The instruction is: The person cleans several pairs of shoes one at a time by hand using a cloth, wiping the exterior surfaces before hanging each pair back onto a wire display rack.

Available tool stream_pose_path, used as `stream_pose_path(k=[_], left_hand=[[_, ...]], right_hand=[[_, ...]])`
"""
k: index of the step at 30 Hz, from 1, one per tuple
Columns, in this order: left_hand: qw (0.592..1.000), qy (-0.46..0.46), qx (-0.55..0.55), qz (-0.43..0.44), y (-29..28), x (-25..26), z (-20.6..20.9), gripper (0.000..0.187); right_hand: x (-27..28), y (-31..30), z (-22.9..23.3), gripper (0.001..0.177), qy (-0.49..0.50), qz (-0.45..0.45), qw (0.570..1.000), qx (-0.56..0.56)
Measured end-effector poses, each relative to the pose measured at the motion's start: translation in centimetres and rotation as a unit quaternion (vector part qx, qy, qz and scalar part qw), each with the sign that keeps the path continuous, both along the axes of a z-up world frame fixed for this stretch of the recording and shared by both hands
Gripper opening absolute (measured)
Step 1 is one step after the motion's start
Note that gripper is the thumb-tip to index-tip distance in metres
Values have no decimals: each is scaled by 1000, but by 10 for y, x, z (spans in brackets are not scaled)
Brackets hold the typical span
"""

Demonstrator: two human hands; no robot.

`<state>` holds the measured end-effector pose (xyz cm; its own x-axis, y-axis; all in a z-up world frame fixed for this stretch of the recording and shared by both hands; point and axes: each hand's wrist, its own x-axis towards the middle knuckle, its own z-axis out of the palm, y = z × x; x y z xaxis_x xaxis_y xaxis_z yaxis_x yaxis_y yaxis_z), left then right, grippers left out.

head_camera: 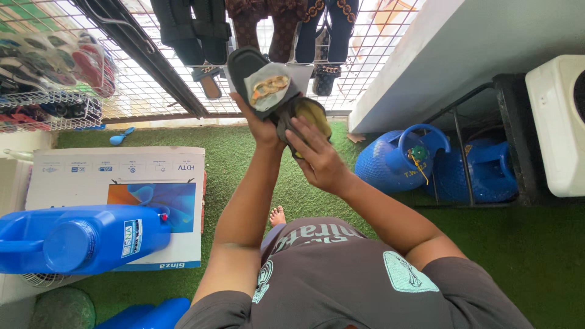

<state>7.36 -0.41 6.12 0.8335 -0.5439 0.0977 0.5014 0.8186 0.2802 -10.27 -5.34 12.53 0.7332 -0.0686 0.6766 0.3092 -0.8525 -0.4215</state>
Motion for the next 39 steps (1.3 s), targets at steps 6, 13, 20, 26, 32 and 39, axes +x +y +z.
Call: stream_pose_path(k=[6, 13, 20, 26, 32, 39], left_hand=[[997, -28, 69, -9, -3, -18, -20, 85], [989, -40, 141, 0, 3, 10, -22, 81], [976, -90, -87, -176, 29, 43, -27, 93], [966, -143, 110, -185, 41, 69, -17, 101], [923, -205, 242, -219, 27, 38, -4, 70], [881, -326, 242, -241, 23, 47, -22, 73]], right_hand=[[53, -26, -35, 34, 39, 27, 998, 44], [93, -18, -16, 27, 96, 19, 992, 83], [45, -14, -18, 58, 89, 136, 985, 64], [49, -43, 24, 53, 32, -47, 972, 230], [127, -13, 82, 43, -99, -111, 980, -135], [142, -55, 40, 18, -8, -72, 987, 142]])
